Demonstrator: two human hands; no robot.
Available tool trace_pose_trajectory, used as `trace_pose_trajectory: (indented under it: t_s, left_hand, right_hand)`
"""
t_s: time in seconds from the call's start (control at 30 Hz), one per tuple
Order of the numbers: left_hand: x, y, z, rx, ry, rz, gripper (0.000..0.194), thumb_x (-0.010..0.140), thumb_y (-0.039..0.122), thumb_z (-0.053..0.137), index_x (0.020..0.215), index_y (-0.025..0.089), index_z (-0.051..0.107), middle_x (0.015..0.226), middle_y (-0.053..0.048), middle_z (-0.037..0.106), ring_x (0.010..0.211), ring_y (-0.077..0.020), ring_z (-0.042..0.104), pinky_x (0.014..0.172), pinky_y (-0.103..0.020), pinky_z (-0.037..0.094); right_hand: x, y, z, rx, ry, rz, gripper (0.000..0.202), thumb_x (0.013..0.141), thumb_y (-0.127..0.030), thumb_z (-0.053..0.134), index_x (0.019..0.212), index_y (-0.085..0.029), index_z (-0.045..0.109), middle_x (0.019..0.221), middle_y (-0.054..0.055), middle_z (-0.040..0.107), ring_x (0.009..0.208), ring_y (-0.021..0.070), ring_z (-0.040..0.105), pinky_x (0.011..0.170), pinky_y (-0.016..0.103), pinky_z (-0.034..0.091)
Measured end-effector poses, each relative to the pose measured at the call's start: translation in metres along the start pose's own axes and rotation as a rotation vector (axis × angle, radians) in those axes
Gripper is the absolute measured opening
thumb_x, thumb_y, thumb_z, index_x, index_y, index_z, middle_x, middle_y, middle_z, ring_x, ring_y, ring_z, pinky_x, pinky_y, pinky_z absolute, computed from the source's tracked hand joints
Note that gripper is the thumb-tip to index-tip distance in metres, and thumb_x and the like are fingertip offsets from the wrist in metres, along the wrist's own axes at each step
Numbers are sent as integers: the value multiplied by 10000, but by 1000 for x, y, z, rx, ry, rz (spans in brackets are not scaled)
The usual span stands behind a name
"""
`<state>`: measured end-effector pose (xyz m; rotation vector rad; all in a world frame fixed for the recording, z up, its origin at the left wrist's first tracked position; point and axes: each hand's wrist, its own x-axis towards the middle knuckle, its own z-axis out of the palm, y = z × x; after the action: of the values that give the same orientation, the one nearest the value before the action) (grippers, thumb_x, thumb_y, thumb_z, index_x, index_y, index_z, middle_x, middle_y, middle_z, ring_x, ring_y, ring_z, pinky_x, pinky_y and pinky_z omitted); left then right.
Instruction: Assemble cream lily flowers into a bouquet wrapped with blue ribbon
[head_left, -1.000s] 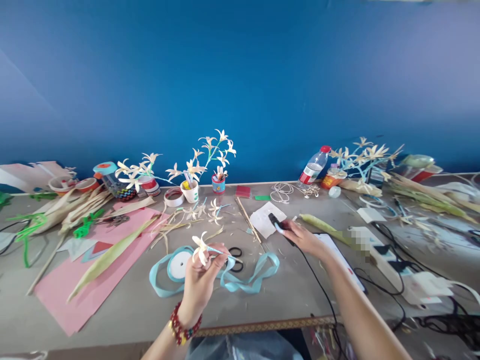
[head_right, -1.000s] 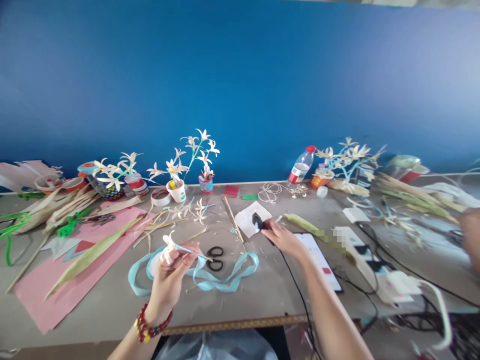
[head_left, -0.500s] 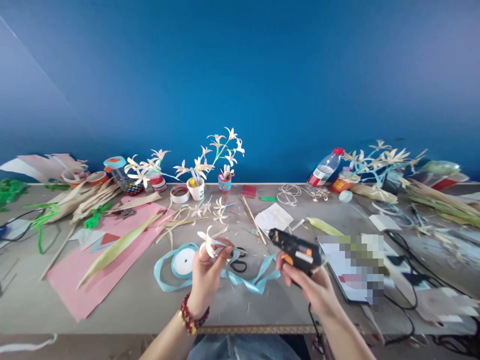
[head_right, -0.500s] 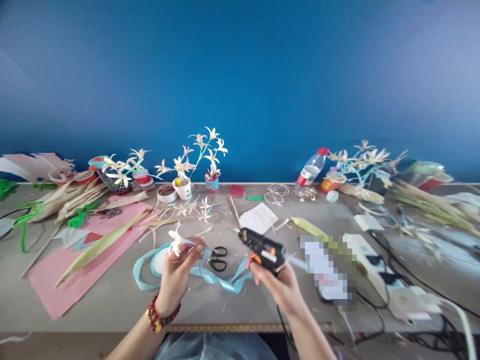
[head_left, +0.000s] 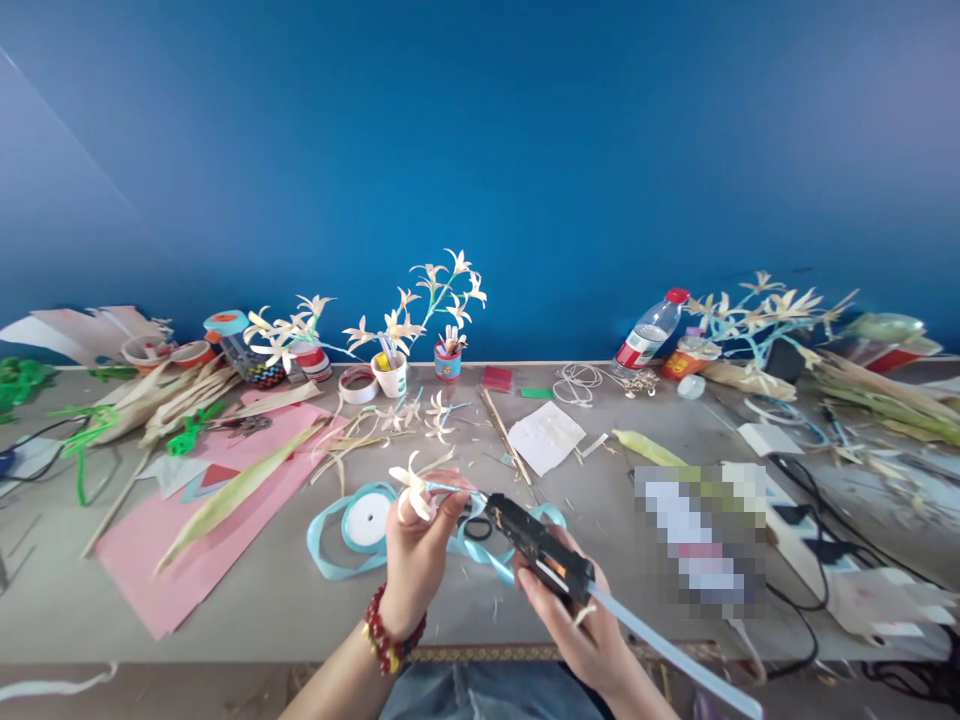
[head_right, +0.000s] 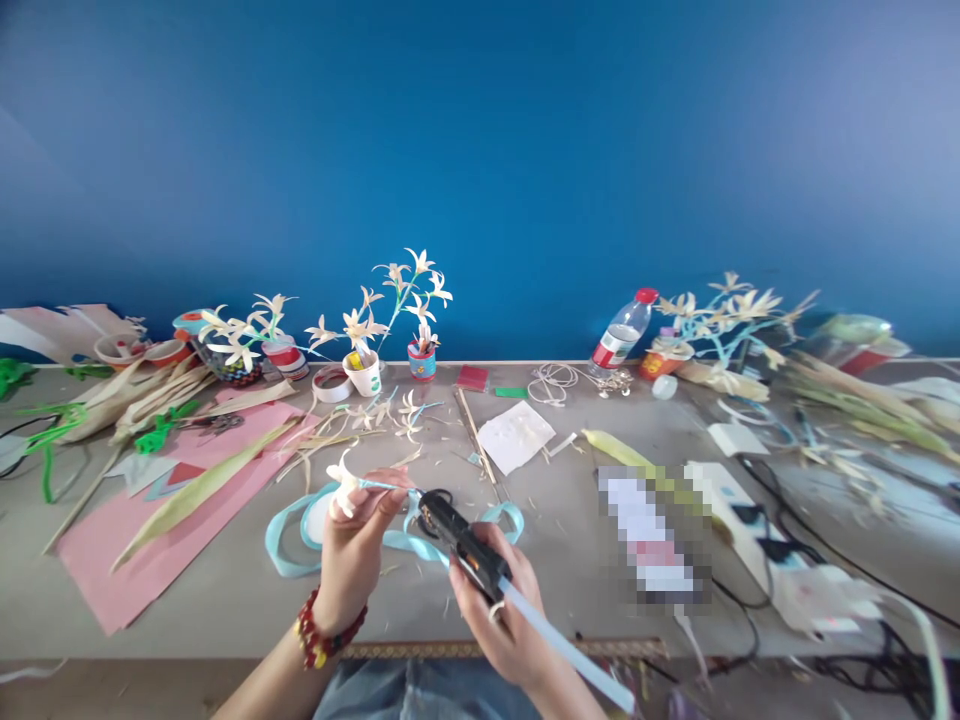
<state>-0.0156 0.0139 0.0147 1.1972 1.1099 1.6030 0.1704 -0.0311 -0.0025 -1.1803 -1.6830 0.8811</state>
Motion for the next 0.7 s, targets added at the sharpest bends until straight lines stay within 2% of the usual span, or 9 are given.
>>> trace_pose_trajectory:
  t_s: [0.1, 0.27, 0.37, 0.43, 0.53, 0.6, 0.7]
  left_hand:
    - [-1, 0, 1, -48, 7, -50, 103, 856, 280, 726, 803, 195, 752, 841, -42, 737, 906, -204, 669, 935, -317, 488]
    - [2, 6, 3, -212, -18, -228, 166, 792, 344, 792, 789, 185, 747, 831, -30, 726, 744, -148, 637, 763, -265, 508]
    - [7, 12, 3, -314, -93, -353, 205, 728, 354, 844, 758, 175, 749, 755, -21, 712, 717, -136, 619, 729, -247, 494]
    - [10, 15, 2, -366, -156, -409, 201, 715, 335, 855, 742, 170, 744, 736, -19, 706, 712, -131, 613, 721, -240, 480]
    - [13, 20, 0, -414, -248, -473, 179, 728, 302, 848, 740, 161, 739, 748, -27, 709, 717, -128, 609, 719, -236, 466]
    - [14, 24, 0, -436, -301, -514, 174, 730, 290, 847, 732, 155, 736, 738, -28, 706, 702, -123, 602, 706, -232, 460]
    - [16, 29, 0, -473, -353, -571, 186, 704, 268, 866, 705, 152, 721, 730, -25, 705, 674, -109, 588, 679, -218, 449]
  right_hand:
    - [0, -1, 1, -18, 21, -6, 162, 957, -355, 532, 944, -200, 576, 691, 23, 625, 571, 169, 598, 508, 257, 477]
    - [-1, -3, -6, -83, 72, -37, 124, 915, -340, 573, 925, -218, 588, 695, 25, 662, 597, 183, 637, 532, 261, 512]
    - [4, -2, -22, -213, 76, -149, 74, 891, -275, 561, 944, -232, 591, 720, 25, 684, 641, 190, 670, 588, 270, 536]
    - [12, -1, -36, -319, 76, -283, 145, 854, -223, 575, 996, -244, 592, 760, 28, 706, 660, 195, 685, 625, 281, 550]
    - [25, -3, -52, -376, -9, -486, 253, 827, -172, 569, 1064, -260, 576, 824, 41, 732, 673, 201, 704, 632, 282, 563]
    - [33, -7, -59, -362, -69, -541, 255, 834, -165, 553, 1069, -262, 576, 823, 46, 739, 666, 204, 709, 616, 277, 565]
    - [39, -12, -65, -330, -102, -547, 228, 851, -158, 543, 1053, -257, 583, 784, 42, 736, 653, 198, 706, 605, 262, 553]
